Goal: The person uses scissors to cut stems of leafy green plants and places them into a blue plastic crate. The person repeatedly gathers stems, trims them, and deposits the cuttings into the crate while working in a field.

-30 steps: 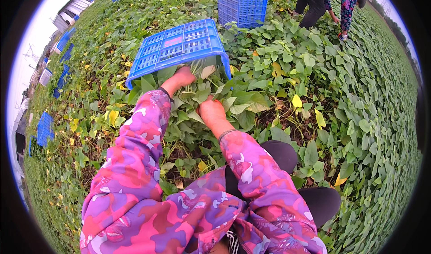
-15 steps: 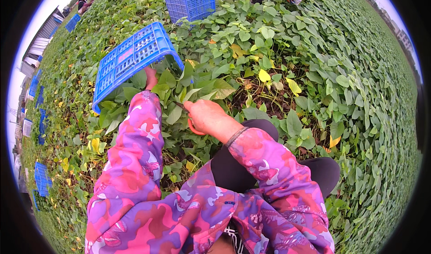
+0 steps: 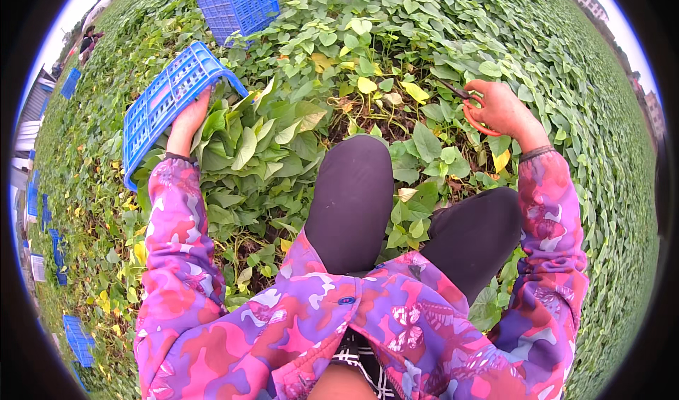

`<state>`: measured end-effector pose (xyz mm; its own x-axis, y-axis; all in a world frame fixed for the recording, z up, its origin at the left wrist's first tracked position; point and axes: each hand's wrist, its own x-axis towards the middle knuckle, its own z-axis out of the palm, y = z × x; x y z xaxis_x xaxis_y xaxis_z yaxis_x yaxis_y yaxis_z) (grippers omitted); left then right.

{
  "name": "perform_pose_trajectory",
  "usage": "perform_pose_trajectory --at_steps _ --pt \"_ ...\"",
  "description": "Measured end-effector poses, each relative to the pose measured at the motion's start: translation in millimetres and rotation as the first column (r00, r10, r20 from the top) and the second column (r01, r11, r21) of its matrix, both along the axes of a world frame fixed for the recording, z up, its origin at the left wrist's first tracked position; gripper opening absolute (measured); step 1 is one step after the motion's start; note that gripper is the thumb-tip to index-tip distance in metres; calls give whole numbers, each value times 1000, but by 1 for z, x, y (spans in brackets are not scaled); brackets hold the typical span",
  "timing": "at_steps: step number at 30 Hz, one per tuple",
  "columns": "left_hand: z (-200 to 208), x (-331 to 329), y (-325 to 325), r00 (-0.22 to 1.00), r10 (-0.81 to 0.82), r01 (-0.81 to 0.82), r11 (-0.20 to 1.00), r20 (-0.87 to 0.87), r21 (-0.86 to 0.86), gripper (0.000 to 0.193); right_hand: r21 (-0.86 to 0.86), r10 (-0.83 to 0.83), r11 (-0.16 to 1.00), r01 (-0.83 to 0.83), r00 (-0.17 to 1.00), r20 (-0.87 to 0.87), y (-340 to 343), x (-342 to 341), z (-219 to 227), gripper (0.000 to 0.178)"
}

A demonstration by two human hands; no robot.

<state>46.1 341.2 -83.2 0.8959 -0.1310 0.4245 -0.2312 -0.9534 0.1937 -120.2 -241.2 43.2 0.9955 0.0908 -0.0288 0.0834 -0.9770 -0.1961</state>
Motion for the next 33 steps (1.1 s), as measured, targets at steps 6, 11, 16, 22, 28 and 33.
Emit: perform_pose_trajectory --at_steps 6,11,16,22,28,33 --pt "12 -89 -39 990 136 -140 946 33 292 71 -56 -231 971 233 972 36 -38 -45 35 41" --pt "-5 -80 -56 901 282 -92 867 -329 489 84 -109 -280 954 281 960 25 -73 -52 50 46" --pt "61 -104 -84 981 75 4 911 -178 411 71 34 -452 891 452 892 -23 -135 -65 19 42" --pt "142 -129 -224 881 -458 468 880 -120 82 44 115 -587 735 668 712 -386 -218 -77 -65 37" --pt "81 -65 -418 430 -861 903 411 -271 127 21 494 -749 308 813 527 -401 -280 -61 -185 37" --pt "-61 -73 -600 -35 -918 999 -36 -394 -4 35 718 -777 42 695 474 -413 -278 -24 -263 42"
